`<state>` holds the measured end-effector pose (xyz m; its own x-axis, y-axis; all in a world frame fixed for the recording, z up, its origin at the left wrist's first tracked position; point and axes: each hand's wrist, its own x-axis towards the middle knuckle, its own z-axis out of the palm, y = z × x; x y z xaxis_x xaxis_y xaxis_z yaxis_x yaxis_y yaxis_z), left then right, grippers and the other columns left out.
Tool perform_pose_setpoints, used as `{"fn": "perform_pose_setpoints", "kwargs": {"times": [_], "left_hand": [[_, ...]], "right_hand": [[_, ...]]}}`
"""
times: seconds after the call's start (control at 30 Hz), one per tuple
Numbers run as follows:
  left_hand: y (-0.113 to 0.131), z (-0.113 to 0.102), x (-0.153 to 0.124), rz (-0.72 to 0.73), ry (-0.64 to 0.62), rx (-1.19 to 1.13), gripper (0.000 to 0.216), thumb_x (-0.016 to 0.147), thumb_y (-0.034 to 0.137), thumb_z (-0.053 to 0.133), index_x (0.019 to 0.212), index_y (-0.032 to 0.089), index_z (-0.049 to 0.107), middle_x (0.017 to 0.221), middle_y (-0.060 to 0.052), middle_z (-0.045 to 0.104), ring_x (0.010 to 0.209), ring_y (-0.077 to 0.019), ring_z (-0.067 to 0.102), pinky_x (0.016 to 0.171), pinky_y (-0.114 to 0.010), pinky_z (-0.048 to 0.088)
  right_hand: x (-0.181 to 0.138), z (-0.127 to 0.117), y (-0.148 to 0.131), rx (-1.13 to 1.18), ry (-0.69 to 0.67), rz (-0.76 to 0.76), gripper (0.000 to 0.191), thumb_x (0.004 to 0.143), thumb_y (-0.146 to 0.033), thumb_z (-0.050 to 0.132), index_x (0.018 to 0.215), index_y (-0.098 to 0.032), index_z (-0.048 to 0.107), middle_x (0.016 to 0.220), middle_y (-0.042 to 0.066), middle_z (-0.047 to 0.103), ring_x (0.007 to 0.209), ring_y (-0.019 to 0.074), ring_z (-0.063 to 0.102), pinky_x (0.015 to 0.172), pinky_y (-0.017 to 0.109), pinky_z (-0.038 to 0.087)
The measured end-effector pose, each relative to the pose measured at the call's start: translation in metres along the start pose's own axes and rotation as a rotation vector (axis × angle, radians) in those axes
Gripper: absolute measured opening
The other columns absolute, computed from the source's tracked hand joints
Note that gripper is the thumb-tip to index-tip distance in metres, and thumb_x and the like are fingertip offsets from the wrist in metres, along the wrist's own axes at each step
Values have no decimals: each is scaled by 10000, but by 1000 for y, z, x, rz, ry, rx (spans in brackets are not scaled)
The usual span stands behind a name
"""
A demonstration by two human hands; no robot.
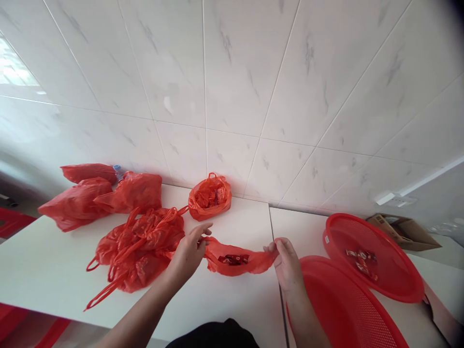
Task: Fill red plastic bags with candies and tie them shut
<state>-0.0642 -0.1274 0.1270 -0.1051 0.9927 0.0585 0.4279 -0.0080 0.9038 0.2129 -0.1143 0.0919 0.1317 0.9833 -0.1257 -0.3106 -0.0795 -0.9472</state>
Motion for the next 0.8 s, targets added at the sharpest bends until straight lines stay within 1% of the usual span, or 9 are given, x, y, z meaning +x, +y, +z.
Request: {"fn": "perform_pose_setpoints", "kwargs": {"times": [0.13, 0.23, 0.33, 0.4, 0.47, 0.53, 0.63, 0.7, 0.8], "left_hand": [[30, 9, -4, 67, -67, -73, 488, 754, 131, 503, 1225, 243, 564, 1054, -48, 628, 784, -144, 605, 696, -263, 517], [50, 12, -9, 250, -198, -18, 569, 762, 63, 460, 1286, 270, 534, 1147, -63, 614, 890, -152, 602, 798, -279, 516], [67, 15, -12, 379, -372, 42, 633, 770, 6, 399, 1318, 298, 519, 1128, -57, 633, 866, -139, 610, 800, -272, 512], [73, 19, -11, 409, -456, 51, 639, 771, -2, 398, 1314, 312, 518, 1062, -35, 651, 821, -126, 617, 761, -257, 517], [72, 26, -9, 412, -452, 50, 612, 777, 15, 432, 1302, 318, 516, 1049, -20, 649, 804, -120, 619, 739, -250, 521], [64, 32, -7, 414, -343, 72, 551, 800, 47, 468, 1282, 306, 524, 1084, -26, 630, 820, -126, 613, 752, -269, 525], [45, 39, -7, 428, -146, 144, 371, 842, 127, 521, 1186, 254, 577, 1051, -51, 608, 855, -155, 595, 773, -300, 513], [32, 42, -10, 467, -189, 204, 271, 828, 156, 576, 1083, 238, 622, 976, -47, 609, 848, -168, 586, 761, -298, 500], [16, 48, -15, 535, -373, 321, 172, 802, 132, 600, 920, 235, 671, 896, -40, 613, 830, -179, 574, 750, -296, 481]], "right_hand": [[-6, 18, -7, 63, -22, 28, 390, 861, -607, 454, 801, -231, 537, 479, -90, 319, 418, 75, 221, 420, 230, 226], [-15, 31, -18, -102, -106, 41, 455, 873, -598, 438, 1094, -225, 572, 489, -90, 335, 430, 80, 235, 425, 234, 201], [-25, 44, -27, -283, -357, 113, 482, 824, -499, 585, 1236, -260, 513, 534, -94, 387, 466, 82, 332, 469, 228, 278], [-30, 54, -26, -353, -587, 182, 362, 775, -443, 656, 1072, -247, 588, 540, -92, 413, 479, 81, 357, 484, 236, 288], [-33, 62, -22, -394, -705, 218, 253, 784, -454, 634, 758, -208, 577, 530, -78, 407, 483, 76, 333, 483, 245, 250], [-31, 67, -15, -397, -658, 220, 391, 819, -501, 570, 595, -200, 459, 514, -70, 368, 480, 70, 281, 481, 257, 202], [-25, 67, -5, -331, -523, 207, 441, 836, -540, 525, 573, -206, 409, 493, -80, 285, 475, 68, 204, 478, 270, 152], [-21, 64, 2, -267, -470, 237, 446, 841, -555, 503, 575, -207, 416, 482, -81, 268, 464, 69, 185, 465, 272, 130], [-19, 59, 17, -189, -405, 296, 434, 833, -563, 495, 588, -211, 431, 462, -81, 301, 431, 67, 199, 435, 267, 111]]}}
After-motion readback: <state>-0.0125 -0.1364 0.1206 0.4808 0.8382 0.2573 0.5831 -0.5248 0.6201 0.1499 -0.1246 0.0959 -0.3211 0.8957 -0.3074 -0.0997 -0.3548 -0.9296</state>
